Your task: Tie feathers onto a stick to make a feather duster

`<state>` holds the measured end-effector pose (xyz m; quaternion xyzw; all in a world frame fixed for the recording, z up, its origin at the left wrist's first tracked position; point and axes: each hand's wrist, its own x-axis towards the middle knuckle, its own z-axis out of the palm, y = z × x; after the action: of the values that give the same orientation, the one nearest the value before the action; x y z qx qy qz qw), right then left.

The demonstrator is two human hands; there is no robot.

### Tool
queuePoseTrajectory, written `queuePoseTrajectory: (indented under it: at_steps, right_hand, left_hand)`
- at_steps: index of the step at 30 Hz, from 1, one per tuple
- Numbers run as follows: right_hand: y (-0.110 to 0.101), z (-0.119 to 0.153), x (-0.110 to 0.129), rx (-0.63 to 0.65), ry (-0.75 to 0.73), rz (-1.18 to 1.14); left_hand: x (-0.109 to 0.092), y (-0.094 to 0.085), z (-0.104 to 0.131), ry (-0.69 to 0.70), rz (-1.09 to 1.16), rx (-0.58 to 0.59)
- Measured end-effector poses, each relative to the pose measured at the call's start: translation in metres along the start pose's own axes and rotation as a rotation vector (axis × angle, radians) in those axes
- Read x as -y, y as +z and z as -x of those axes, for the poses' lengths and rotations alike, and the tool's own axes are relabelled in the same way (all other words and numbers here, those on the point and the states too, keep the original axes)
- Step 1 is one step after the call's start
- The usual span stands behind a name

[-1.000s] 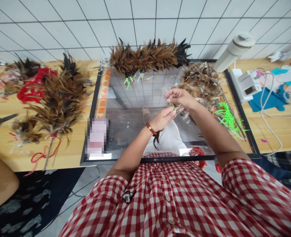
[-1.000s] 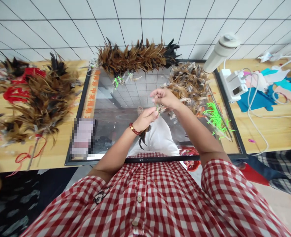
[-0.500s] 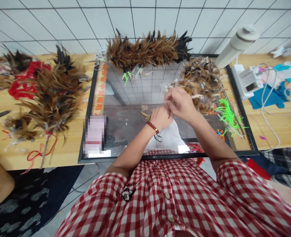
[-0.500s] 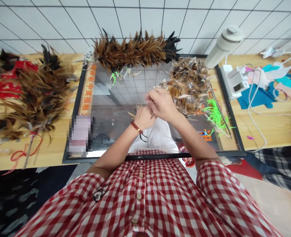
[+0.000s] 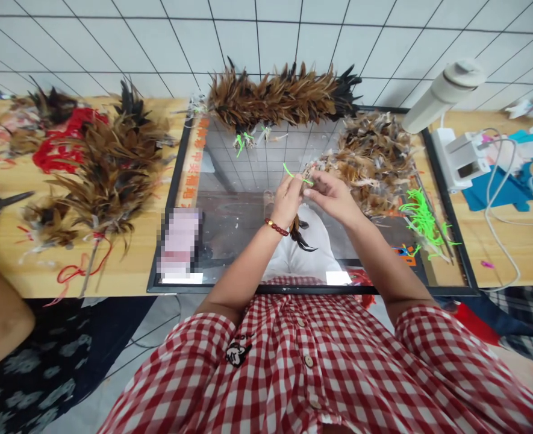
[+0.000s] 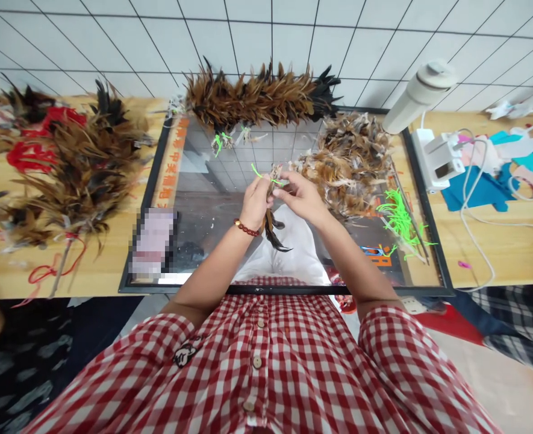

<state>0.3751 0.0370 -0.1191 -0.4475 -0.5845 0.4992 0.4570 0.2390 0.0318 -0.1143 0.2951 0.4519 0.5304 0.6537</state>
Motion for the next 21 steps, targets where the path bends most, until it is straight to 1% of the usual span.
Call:
queuePoseTrajectory:
  at_steps: [3, 5, 8, 10, 13, 15, 18, 19, 21]
  right_hand:
    - [0.001, -0.003, 0.003, -0.111, 0.023, 0.078]
    - [-0.004, -0.002, 0.008, -0.116, 0.053, 0.087]
    - [-0.014, -0.001, 0.011, -0.097, 0.134, -0.021]
    - [-0.019, -0.002, 0.01, -0.091, 0.204, -0.076]
    - [-0.024, -0.009, 0.009, -0.076, 0.254, -0.121]
    - [-0.025, -0.012, 0.011, -0.061, 0.216, -0.149]
    - [-0.026, -0.014, 0.02, 0.001, 0.106, -0.107]
    - [-0.026, -0.013, 0.023, 0.023, 0.07, -0.076]
    - [-0.026, -0.011, 0.028, 0.044, 0.005, -0.027]
  left_hand:
    - [-0.001, -0.002, -0.002, 0.032, -0.002, -0.027]
    - [-0.005, -0.003, -0.003, 0.04, 0.018, -0.049]
    - [-0.012, -0.006, -0.005, 0.011, 0.092, -0.053]
    - [-0.014, -0.009, -0.006, -0.035, 0.137, -0.008]
    - [-0.012, -0.01, -0.006, -0.113, 0.129, 0.132]
    - [-0.01, -0.009, -0.003, -0.107, 0.088, 0.226]
    - [-0.009, -0.007, 0.002, -0.04, 0.039, 0.32]
    - [-0.009, -0.007, 0.003, -0.045, 0.037, 0.342]
    - [-0.008, -0.007, 0.003, -0.129, 0.056, 0.374]
